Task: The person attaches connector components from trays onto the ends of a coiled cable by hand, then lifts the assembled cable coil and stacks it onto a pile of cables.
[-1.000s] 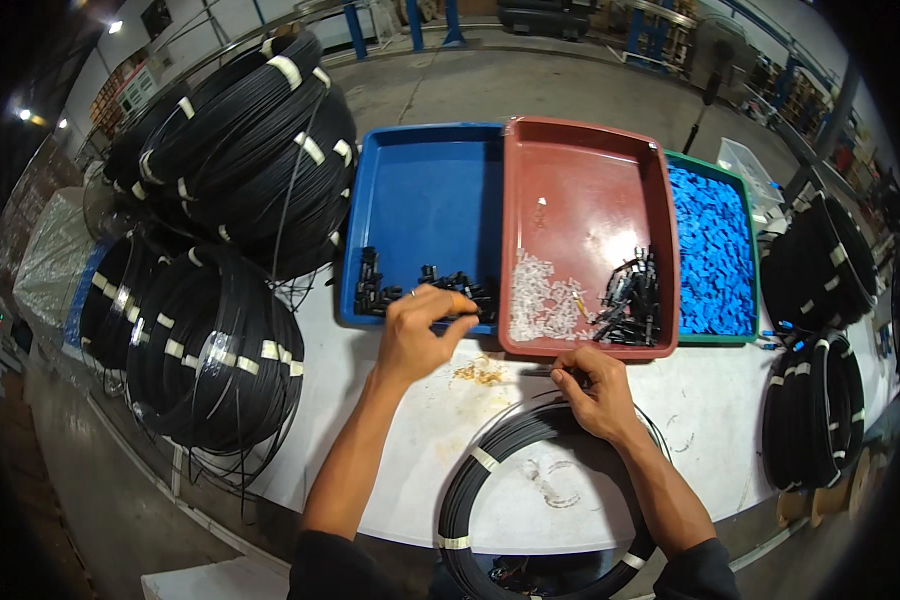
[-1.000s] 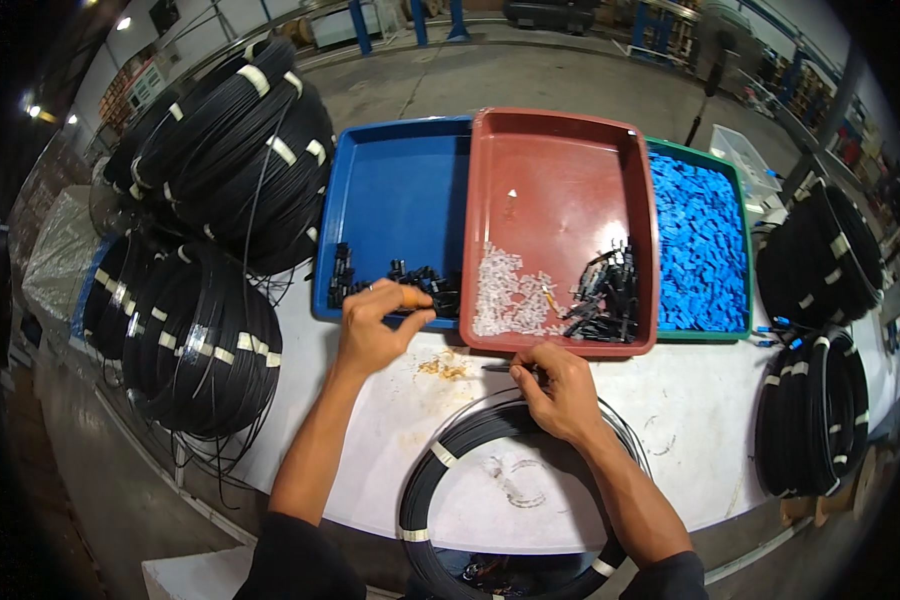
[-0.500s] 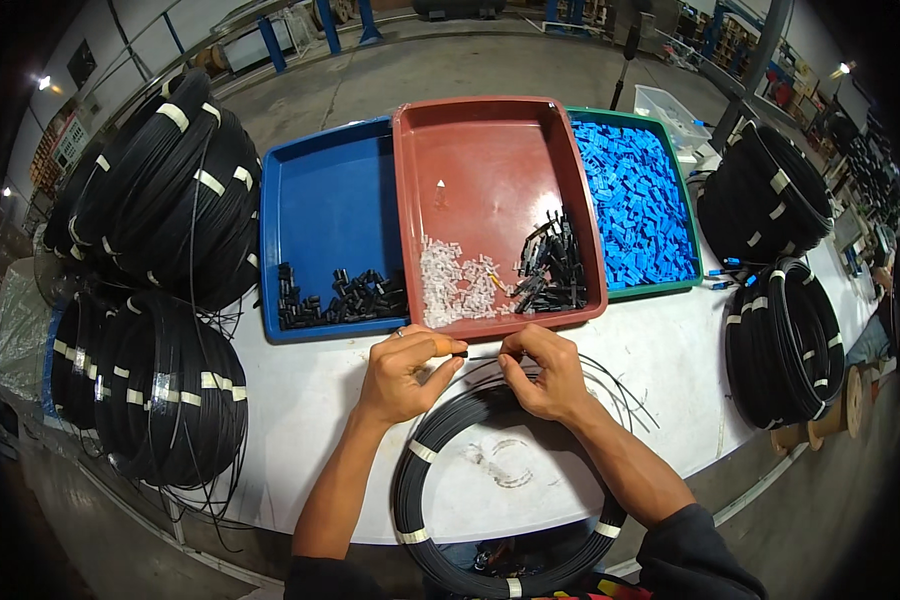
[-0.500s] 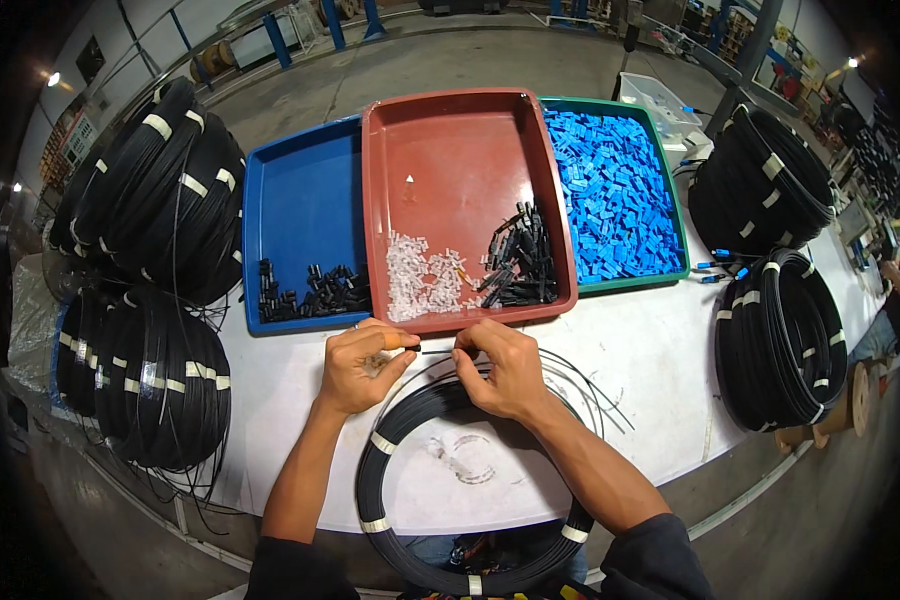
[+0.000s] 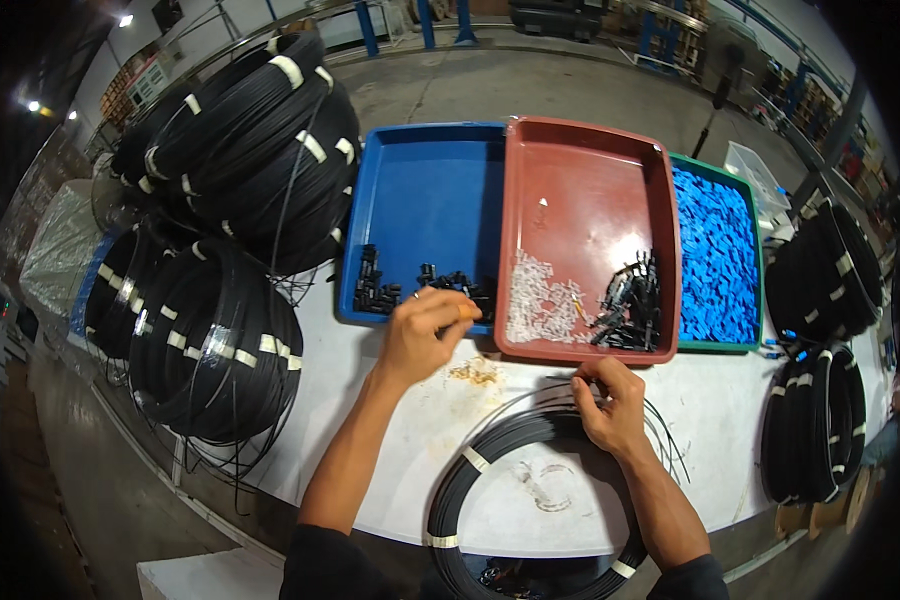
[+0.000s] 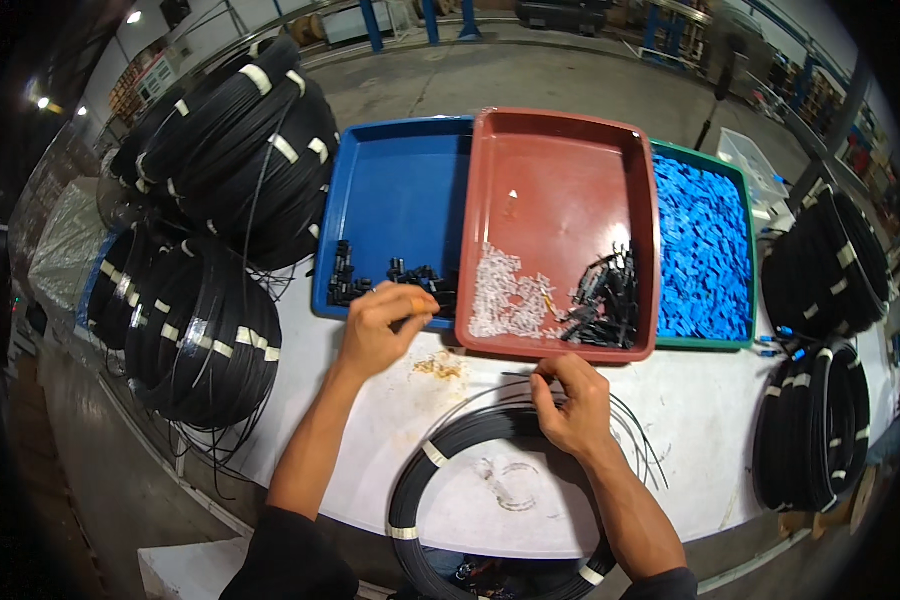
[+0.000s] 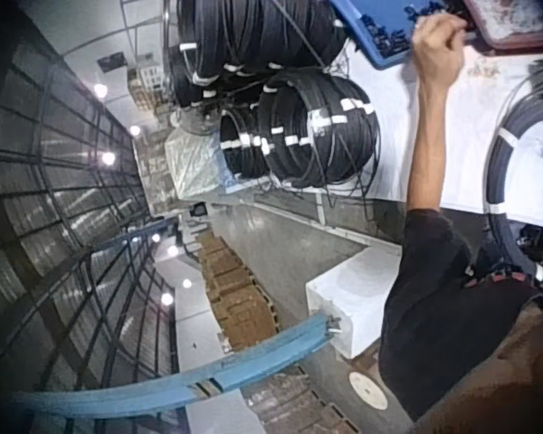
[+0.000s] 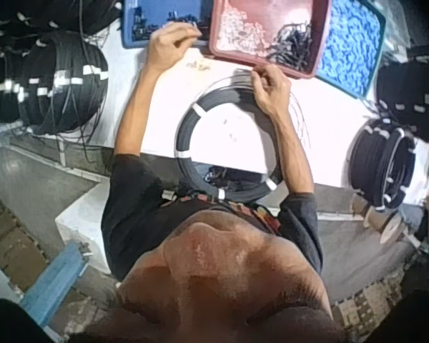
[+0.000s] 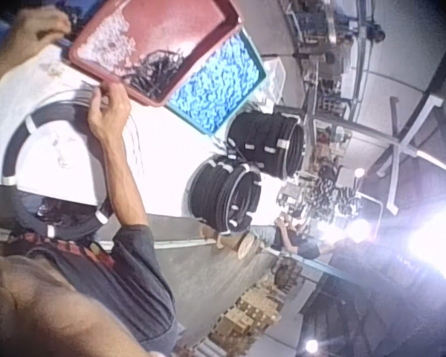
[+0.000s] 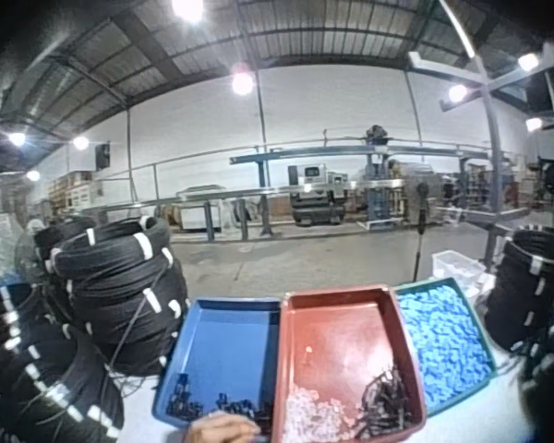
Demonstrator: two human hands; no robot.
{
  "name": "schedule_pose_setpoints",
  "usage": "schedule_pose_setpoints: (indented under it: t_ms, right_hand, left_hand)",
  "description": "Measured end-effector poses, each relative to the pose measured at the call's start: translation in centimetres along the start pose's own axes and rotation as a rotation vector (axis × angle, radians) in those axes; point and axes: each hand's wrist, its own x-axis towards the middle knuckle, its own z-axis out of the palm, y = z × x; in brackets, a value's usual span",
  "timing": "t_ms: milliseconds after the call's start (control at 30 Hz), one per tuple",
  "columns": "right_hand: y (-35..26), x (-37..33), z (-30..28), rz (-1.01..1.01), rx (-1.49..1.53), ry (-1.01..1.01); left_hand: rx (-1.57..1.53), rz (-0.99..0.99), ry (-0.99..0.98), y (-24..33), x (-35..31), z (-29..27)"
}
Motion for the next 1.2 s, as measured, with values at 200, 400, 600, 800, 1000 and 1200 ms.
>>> schedule_pose_setpoints:
  t_ms: [200, 400, 600, 800, 1000, 1200]
  right_hand:
    - [0.3, 0.0, 0.5, 0.019, -0.022, 0.028]
    - [0.1, 0.4, 0.7, 0.001, -0.054, -0.015]
    - [0.1, 0.4, 0.5, 0.045, -0.089, -0.067]
    - [0.0, 0.2, 0.5, 0.053, -0.089, -0.066]
    - [-0.2, 0.5, 0.5, 0.061, -0.068, -0.08]
    - [0.1, 0.6, 0.3, 0.071, -0.074, -0.089]
  left_hand:
    - [0.259, -0.136, 0.033, -5.2, 1.5, -4.3]
    - [0.581, -0.441, -0.148, -6.5, 2.2, -7.4]
    - [0.543, -0.451, -0.396, -5.6, 1.5, -6.5]
    - [0.038, -0.405, -0.25, -5.7, 2.0, -6.1]
    - [0.103, -0.452, 0.025, -7.8, 4.0, -10.0]
    - [0.426, -0.421, -0.161, -7.2, 4.6, -9.9]
